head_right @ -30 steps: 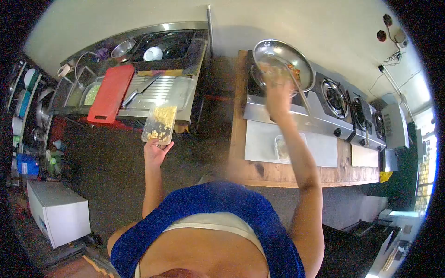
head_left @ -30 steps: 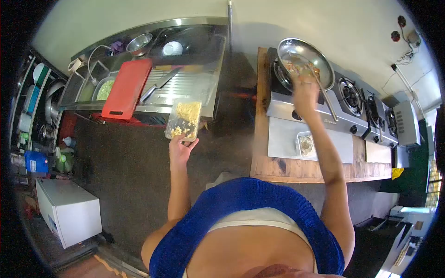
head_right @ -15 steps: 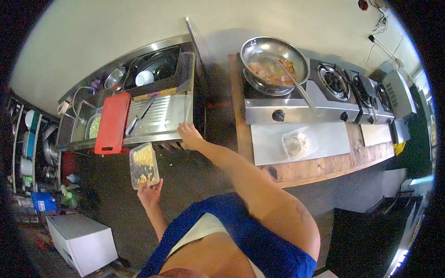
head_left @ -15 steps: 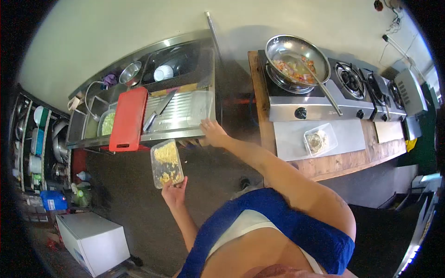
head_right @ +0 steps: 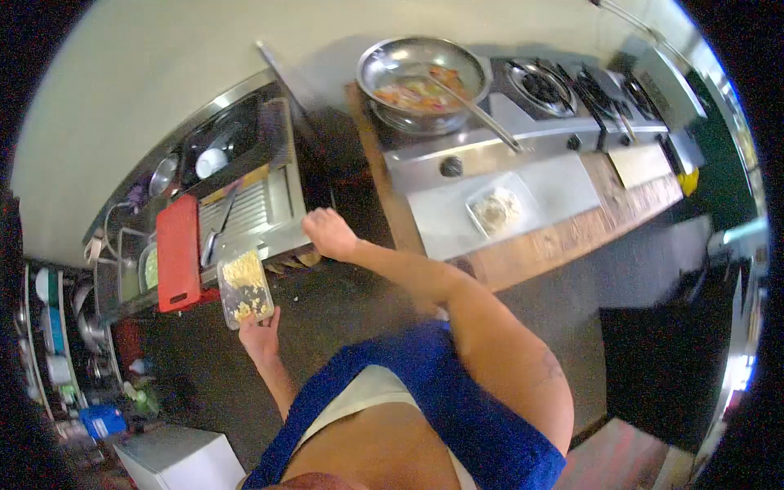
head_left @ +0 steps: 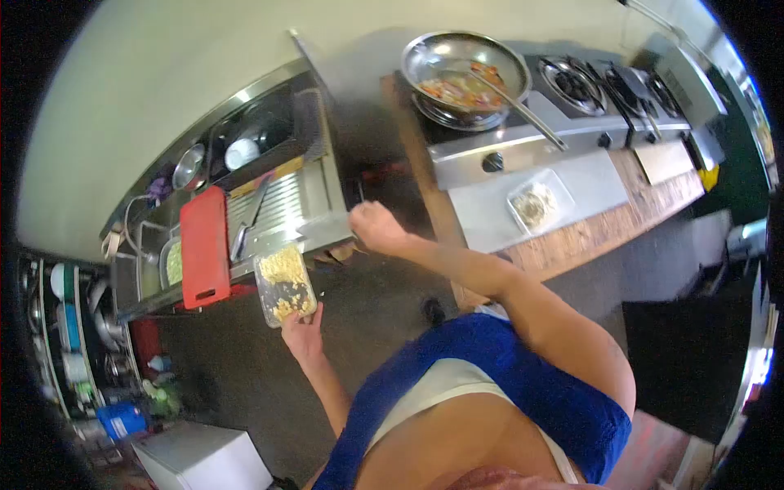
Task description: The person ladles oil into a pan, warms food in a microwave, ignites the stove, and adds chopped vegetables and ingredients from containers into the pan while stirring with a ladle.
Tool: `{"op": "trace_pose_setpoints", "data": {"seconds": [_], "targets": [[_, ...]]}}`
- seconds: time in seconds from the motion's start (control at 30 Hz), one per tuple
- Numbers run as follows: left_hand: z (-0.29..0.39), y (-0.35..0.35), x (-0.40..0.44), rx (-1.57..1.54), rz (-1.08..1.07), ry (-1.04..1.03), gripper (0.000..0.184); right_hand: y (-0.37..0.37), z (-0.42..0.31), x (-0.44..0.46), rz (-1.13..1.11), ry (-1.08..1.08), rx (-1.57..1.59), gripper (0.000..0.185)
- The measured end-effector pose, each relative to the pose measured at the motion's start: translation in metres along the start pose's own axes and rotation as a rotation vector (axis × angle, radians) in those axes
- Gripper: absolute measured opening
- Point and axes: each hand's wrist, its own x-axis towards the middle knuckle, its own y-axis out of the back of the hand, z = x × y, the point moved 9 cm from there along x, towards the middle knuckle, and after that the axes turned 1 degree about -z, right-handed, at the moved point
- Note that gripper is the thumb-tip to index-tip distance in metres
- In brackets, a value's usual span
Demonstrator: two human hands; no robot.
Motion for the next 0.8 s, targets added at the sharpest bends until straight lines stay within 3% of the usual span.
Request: {"op": "trace_pose_setpoints", "data": {"seconds": [0.07,0.1,0.17,0.2,0.3,0.37,0.43,0.5,0.6,0.7,0.8], "targets": [[-0.010,-0.018,0.003,0.082,-0.030,-0.014,0.056,0.086,0.020,-0.012,0.248,-0.275,0.227,0.010],[-0.019,-0.027,0.005,0.093,-0.037,0.011,0.056,0.117,0.039,-0.025,0.315,-0.521,0.413,0.007],[-0.040,-0.053,0.012,0.178,-0.151,0.064,0.058,0.158,0.069,-0.059,0.632,-0.679,0.871,0.007],[-0.055,-0.071,0.010,0.148,-0.179,0.149,0.067,0.179,0.073,-0.076,0.602,-0.822,0.897,0.016],[-0.105,-0.141,-0.012,0.191,-0.489,0.340,0.066,0.198,0.100,-0.124,0.545,-0.776,0.985,0.021],[-0.146,-0.182,-0.039,0.154,-0.637,0.519,0.065,0.210,0.112,-0.166,0.706,-0.930,1.104,0.023],[-0.183,-0.222,-0.073,0.176,-0.755,0.600,0.066,0.224,0.130,-0.211,0.805,-1.031,1.024,0.021],[-0.215,-0.250,-0.109,0.218,-0.776,0.683,0.068,0.242,0.141,-0.259,0.925,-1.139,0.925,0.020],[-0.256,-0.292,-0.164,0.350,-0.830,0.697,0.071,0.288,0.140,-0.312,1.073,-1.016,0.848,0.017],[-0.315,-0.312,-0.205,0.416,-0.921,0.743,0.073,0.335,0.137,-0.372,1.104,-1.078,0.756,0.018],[-0.361,-0.340,-0.271,0.388,-1.010,0.834,0.077,0.391,0.134,-0.427,1.210,-0.998,0.793,0.020]]}}
